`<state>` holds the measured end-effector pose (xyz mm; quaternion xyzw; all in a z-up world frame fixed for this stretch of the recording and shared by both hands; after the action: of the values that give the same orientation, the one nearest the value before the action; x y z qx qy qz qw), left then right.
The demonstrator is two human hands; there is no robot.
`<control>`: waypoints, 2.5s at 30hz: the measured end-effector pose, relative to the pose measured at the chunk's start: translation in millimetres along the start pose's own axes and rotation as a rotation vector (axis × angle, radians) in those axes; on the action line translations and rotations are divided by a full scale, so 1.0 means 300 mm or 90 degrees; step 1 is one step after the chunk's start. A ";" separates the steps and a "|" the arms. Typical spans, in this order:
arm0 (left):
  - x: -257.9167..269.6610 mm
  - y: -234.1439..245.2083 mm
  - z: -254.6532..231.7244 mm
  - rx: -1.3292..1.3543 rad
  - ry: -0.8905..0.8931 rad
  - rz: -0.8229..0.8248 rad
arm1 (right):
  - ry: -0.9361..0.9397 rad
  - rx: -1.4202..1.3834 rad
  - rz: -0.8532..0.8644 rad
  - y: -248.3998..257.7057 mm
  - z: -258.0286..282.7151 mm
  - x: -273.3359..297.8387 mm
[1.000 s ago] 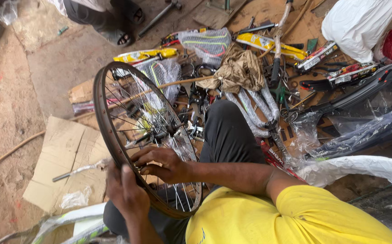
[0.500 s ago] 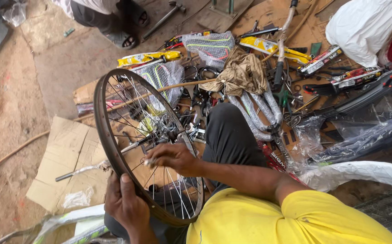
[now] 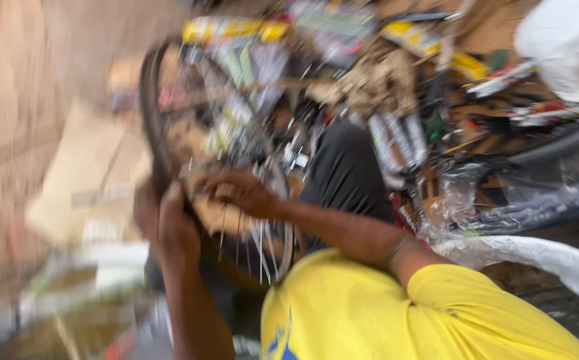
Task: The person is sitting on the floor in a workshop, working on a bicycle wheel. They are manually adjusting the spokes and tightening the nipples to true the wheel. The person rotates the wheel frequently to check alignment and continues the adjustment process.
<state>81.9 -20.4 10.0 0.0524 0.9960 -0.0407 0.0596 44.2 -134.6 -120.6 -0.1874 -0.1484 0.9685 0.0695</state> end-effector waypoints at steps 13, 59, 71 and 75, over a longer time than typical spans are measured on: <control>0.146 -0.023 0.094 0.204 0.003 0.084 | 0.179 -0.030 -0.150 0.157 0.302 0.028; 0.171 0.020 0.010 -0.184 -0.146 -0.002 | 0.185 0.244 0.057 0.030 0.188 0.017; 0.223 0.047 0.020 -0.184 -0.153 -0.020 | 0.040 0.146 0.215 -0.023 0.232 -0.027; 0.224 0.050 0.015 -0.158 -0.169 -0.021 | 0.093 0.032 0.127 -0.020 0.254 0.011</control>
<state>17.9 0.7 -3.8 0.0221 0.9774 0.0749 0.1962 12.3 -148.2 -52.5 -0.2694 -0.0988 0.9579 -0.0120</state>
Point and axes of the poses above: each hand's wrist, its own x-axis away from the middle knuckle, its own y-axis out of the back of the hand, z = x × y, the point moved 7 cm from there along -x, towards the middle knuckle, and after that the axes turned 9 degrees about -z, right-handed, at the moved point
